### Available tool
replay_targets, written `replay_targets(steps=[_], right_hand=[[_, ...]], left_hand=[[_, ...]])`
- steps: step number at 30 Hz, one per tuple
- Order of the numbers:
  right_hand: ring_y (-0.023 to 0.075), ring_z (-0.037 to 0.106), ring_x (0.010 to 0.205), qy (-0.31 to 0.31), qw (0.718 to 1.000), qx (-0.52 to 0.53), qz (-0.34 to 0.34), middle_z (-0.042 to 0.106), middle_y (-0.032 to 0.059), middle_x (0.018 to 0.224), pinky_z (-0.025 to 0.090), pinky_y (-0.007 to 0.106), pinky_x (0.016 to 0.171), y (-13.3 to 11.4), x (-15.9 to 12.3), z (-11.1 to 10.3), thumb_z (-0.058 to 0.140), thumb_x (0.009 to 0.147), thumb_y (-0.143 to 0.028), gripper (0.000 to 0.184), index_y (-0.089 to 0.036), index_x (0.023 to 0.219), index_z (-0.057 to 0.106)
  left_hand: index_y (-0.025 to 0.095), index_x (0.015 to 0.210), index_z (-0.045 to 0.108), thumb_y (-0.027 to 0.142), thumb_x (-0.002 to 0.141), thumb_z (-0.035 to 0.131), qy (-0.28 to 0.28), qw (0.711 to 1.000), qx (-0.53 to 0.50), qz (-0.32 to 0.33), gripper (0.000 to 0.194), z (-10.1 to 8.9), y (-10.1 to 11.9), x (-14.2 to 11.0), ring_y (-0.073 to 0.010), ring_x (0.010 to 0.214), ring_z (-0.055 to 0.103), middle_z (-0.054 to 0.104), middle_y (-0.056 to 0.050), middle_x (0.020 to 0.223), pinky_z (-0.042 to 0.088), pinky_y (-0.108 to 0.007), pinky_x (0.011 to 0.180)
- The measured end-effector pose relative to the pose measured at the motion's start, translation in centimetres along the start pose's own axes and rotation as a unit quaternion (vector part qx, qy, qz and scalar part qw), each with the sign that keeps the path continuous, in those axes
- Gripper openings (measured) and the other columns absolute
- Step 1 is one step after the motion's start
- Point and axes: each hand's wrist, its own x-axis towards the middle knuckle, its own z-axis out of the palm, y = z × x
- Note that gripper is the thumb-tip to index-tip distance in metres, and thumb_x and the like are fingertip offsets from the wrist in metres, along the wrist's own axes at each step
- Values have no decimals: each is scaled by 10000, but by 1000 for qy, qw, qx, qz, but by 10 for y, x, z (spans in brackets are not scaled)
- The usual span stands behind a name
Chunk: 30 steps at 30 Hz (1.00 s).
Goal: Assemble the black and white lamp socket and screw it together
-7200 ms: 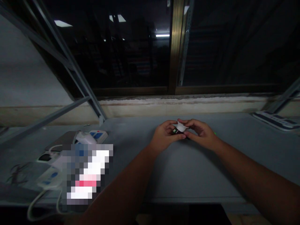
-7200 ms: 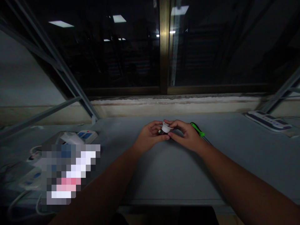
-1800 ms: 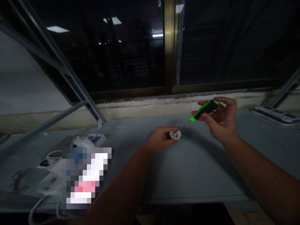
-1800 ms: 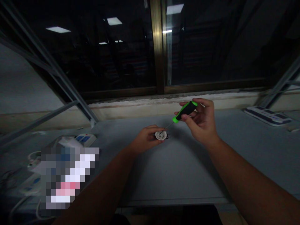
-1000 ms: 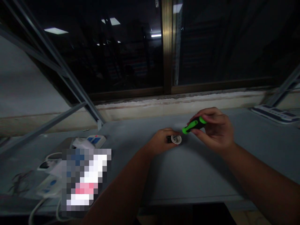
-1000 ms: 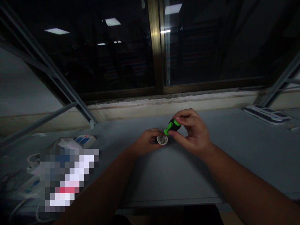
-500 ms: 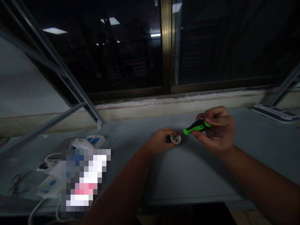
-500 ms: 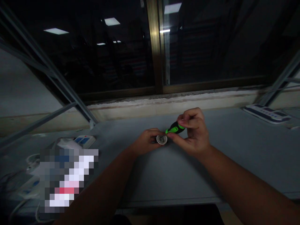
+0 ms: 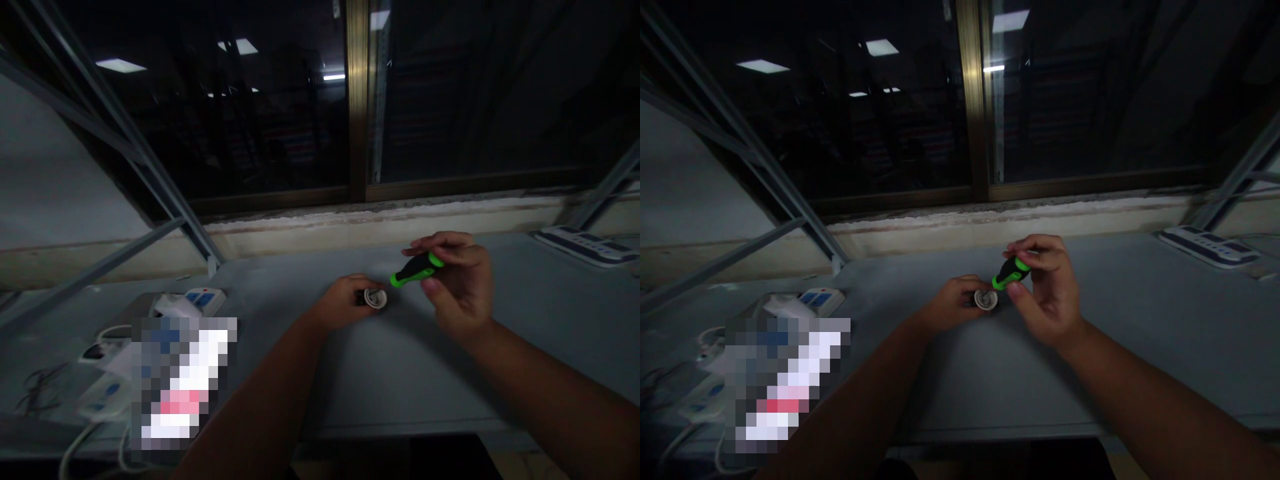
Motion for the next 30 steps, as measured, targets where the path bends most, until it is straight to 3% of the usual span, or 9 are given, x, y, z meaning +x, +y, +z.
replay_targets(steps=[4, 8, 10, 14, 17, 21, 23, 27, 30], right_hand=[[268, 715, 1137, -74, 997, 24, 17, 693, 76, 1219, 668, 496, 874, -3, 2, -7, 654, 919, -143, 393, -318, 1270, 672], [189, 722, 932, 6, 999, -11, -33, 659, 27, 1064, 675, 379, 788, -1, 5, -4, 807, 738, -27, 509, -316, 1149, 727], [187, 704, 946, 25, 999, -10, -43, 635, 20, 1064, 670, 418, 864, -1, 6, -3, 832, 710, -42, 510, -320, 1127, 735], [276, 672, 1204, -33, 999, 26, 1, 669, 75, 1240, 621, 571, 998, -4, 6, -6, 687, 883, -137, 357, -304, 1198, 712], [252, 711, 1134, -61, 998, 31, 16, 693, 64, 1196, 636, 544, 985, -6, 5, -4, 657, 896, -89, 389, -306, 1216, 689], [165, 670, 876, 25, 1000, 2, -13, 594, -2, 994, 680, 449, 914, -3, 5, 4, 795, 774, -52, 414, -347, 1049, 702], [169, 651, 887, 45, 999, 2, -13, 575, 5, 1015, 678, 467, 922, -2, 4, 4, 803, 774, -71, 402, -350, 1042, 695], [268, 673, 1185, -27, 998, 51, 30, 658, 63, 1226, 605, 604, 1022, -4, 0, -2, 677, 920, -207, 297, -328, 1191, 677], [281, 704, 1184, -66, 995, 49, 59, 706, 70, 1208, 646, 560, 956, -7, -1, -3, 640, 947, -190, 301, -313, 1220, 672]], left_hand=[[179, 1117, 767, 341, 822, 803, 6, 1000, 8, 5, 338, 0, 0, 0, -213, 970, 681, 729, -92, 1051, 520, -312, 860], [178, 1141, 757, 322, 840, 784, -2, 1000, 6, 4, 335, 0, 1, -1, -212, 976, 682, 734, -90, 1057, 518, -314, 860], [182, 1164, 751, 316, 839, 783, -3, 1000, 2, 1, 353, 0, 2, -1, -212, 982, 683, 732, -89, 1070, 519, -315, 862], [182, 1161, 756, 306, 822, 794, -2, 1000, -1, -1, 363, -1, 2, -1, -213, 977, 687, 725, -92, 1075, 523, -316, 859], [192, 1151, 761, 308, 820, 796, -5, 1000, 8, -6, 352, -2, 1, 0, -216, 985, 685, 729, -88, 1071, 524, -324, 876], [193, 1174, 757, 302, 827, 787, -6, 1000, 19, -1, 365, -1, 0, 0, -211, 977, 680, 733, -84, 1057, 519, -325, 881], [188, 1186, 751, 306, 819, 793, -2, 1000, 10, -5, 387, -1, -1, 0, -211, 967, 681, 732, -84, 1052, 524, -323, 866], [190, 1156, 756, 314, 811, 797, 2, 1000, 2, -6, 368, 0, -1, -1, -219, 1000, 684, 728, -86, 1083, 529, -329, 884], [192, 1127, 763, 323, 812, 799, 4, 1000, 11, -9, 343, -1, 0, -1, -216, 987, 684, 732, -85, 1079, 529, -329, 885]])
